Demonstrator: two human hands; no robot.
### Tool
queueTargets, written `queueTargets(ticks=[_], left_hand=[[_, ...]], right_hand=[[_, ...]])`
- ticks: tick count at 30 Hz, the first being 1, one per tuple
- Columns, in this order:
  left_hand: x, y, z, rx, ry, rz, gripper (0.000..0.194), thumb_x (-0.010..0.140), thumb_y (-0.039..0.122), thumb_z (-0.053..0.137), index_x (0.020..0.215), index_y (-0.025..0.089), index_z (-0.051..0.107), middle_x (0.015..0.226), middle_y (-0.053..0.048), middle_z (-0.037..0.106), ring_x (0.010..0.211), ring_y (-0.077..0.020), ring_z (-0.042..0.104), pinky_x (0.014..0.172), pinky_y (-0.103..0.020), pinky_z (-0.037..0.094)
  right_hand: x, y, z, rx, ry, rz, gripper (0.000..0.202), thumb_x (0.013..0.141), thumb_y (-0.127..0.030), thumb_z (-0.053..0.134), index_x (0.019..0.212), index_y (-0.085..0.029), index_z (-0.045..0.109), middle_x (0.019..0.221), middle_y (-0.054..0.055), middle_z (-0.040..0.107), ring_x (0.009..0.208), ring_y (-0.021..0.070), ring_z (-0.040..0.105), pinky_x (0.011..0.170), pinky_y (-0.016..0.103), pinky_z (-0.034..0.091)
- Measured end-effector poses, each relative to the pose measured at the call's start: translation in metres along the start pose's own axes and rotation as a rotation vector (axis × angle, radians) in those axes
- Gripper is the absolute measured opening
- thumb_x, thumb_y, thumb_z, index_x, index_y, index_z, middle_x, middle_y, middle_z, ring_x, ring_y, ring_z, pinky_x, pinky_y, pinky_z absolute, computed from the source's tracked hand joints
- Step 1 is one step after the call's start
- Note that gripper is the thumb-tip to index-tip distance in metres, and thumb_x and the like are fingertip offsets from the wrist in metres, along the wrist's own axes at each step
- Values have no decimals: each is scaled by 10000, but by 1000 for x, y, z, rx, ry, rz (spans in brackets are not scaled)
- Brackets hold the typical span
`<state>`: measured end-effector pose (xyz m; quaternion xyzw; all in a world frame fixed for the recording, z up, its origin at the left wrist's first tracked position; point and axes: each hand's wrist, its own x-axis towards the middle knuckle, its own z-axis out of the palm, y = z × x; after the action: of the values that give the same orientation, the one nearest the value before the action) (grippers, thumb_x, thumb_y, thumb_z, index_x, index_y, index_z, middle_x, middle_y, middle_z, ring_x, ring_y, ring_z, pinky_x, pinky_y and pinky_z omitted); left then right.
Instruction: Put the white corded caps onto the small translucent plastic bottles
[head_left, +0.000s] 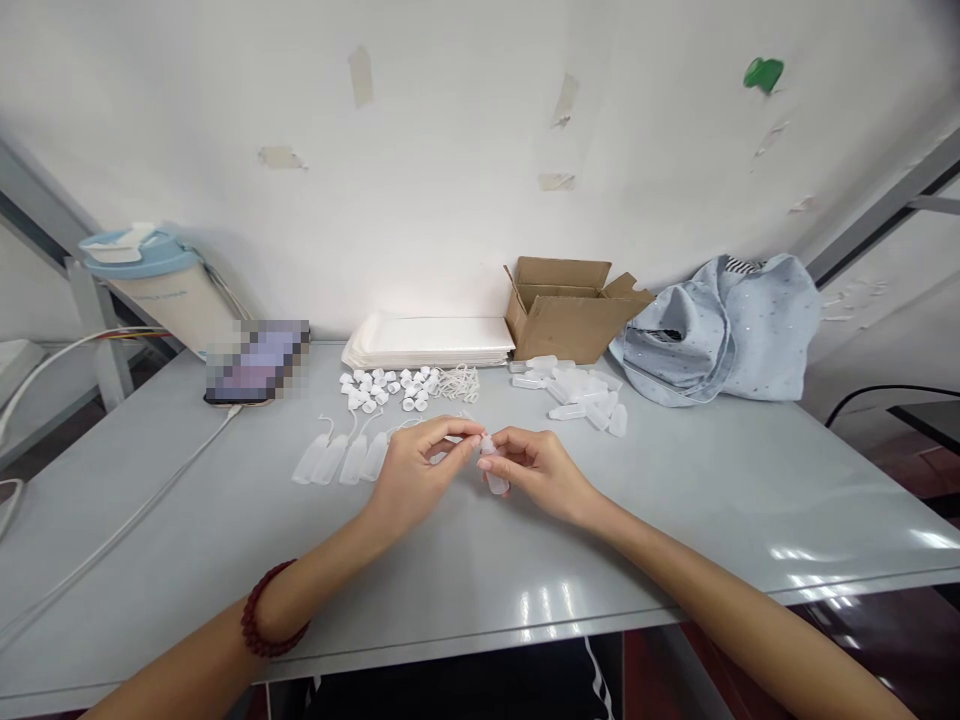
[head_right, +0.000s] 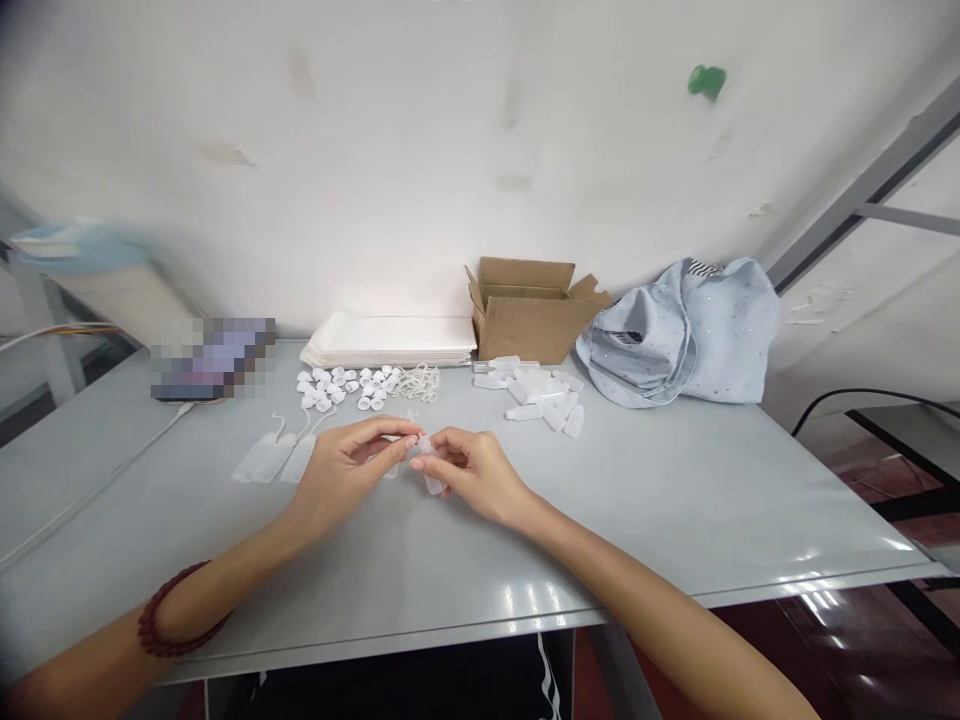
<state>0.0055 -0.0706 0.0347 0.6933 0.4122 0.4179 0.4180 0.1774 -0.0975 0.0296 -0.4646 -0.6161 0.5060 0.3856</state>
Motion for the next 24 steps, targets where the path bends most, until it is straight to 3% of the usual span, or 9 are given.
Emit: queueTargets(ticks=[10,18,24], left_hand=[[3,3,-2,-52,-83,-12,100,787,281,626,773,188,659,838,-33,680,794,-166,645,714,-263,548],[3,3,-3,-61,-124,-76,157,794,337,621,819,197,689,822,-34,699,769,-185,652,690,-281,557],[4,0,-2,-150,-148,-132,184,759,375,672,811,199,685,850,-28,703,806,-192,665,691,-274,550]], right_hand=[[1,7,-3,-373,73,-175,336,835,-510,568,780,-179,598,594,-20,564,484,93,427,501,232,357],[0,8,-3,-353,135,-144,359,782,-557,604,785,-200,565,685,-10,601,394,67,418,419,223,335],[0,8,-2,-359,185,-184,335,744,-525,659,779,-204,569,709,-7,600,442,71,388,453,233,355]])
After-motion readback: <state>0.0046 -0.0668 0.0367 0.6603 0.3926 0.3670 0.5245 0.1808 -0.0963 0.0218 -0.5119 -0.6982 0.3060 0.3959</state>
